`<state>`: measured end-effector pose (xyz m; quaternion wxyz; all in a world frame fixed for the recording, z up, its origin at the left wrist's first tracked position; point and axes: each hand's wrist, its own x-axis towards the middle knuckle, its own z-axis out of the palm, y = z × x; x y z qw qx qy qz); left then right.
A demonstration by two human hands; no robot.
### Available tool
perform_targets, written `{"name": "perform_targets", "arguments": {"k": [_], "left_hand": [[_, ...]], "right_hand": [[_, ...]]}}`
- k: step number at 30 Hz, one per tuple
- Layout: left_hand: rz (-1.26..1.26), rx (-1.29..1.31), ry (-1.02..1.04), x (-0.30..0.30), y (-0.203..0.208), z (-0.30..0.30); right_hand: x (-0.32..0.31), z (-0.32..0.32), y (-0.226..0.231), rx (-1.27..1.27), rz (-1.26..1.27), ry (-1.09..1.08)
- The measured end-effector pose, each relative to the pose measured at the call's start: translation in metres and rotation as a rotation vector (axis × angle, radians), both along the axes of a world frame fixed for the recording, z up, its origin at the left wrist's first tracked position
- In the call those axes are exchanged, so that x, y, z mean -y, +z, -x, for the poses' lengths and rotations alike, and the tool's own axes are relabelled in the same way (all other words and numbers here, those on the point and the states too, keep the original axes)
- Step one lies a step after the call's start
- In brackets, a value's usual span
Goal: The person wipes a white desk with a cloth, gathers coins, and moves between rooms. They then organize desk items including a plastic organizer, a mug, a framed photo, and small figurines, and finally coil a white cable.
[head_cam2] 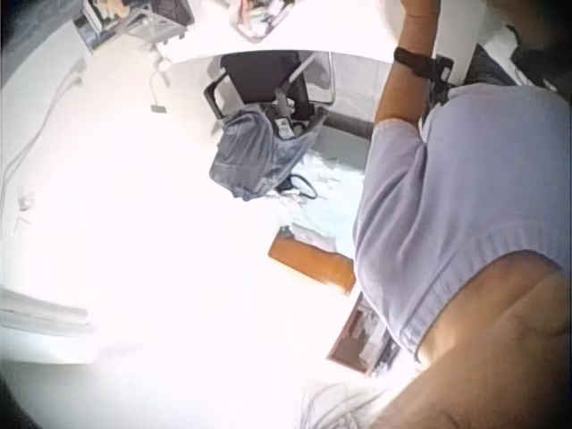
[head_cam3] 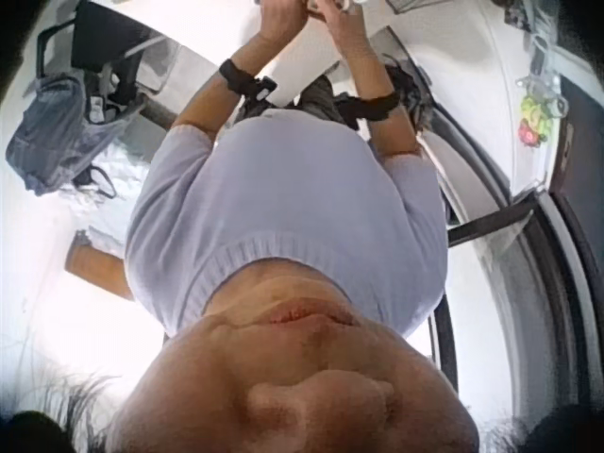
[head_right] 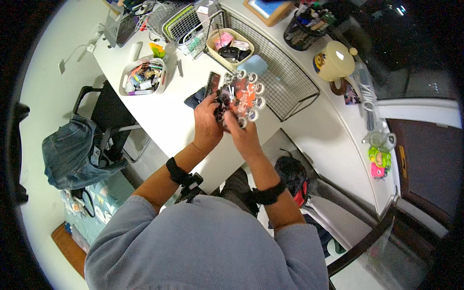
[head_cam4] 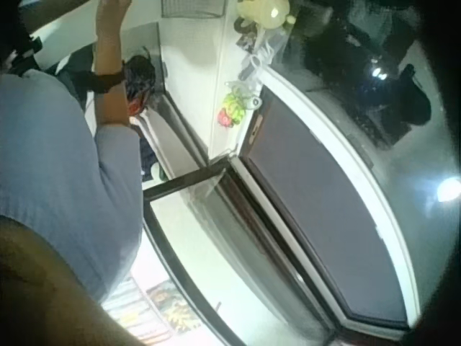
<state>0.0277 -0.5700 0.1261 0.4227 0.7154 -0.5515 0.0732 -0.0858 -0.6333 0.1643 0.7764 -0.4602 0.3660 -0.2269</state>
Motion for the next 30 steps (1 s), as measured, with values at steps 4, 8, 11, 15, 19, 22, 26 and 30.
{"name": "perform_targets", "arguments": {"k": [4,8,11,15,19,22,26,30], "left_hand": [[-0.054,-0.167,-0.191,-0.013,0.028,0.015],[0.059,-0.345,-0.200,-0.040,0.040,0.003],[-0.102,-1.365,-0.213,-0.038,0.016,-0.017],[-0.423,-1.759,-0.355,-0.026,0.041,-0.042],[-0.382,-1.849,-0.405,-0.003,0.045,-0.045],[-0.285,-1.903,-0.454,0.011,0.040,-0.047],[-0.316,-1.925,-0.502,0.025,0.028,-0.052],[-0.382,-1.940,-0.437,0.035,0.004,-0.044]], "right_hand": [[0.001,0.006,0.014,0.058,-0.145,-0.111],[0.004,0.033,0.010,0.001,-0.149,-0.131],[0.000,0.035,0.033,-0.097,-0.059,-0.062],[0.006,0.028,0.061,-0.403,0.088,0.142],[0.026,0.022,0.076,-0.259,0.235,0.038],[0.040,0.017,0.075,-0.199,0.314,-0.032],[0.058,0.011,0.070,-0.285,0.387,-0.057],[0.076,0.030,0.026,-0.437,0.504,0.009]]}}
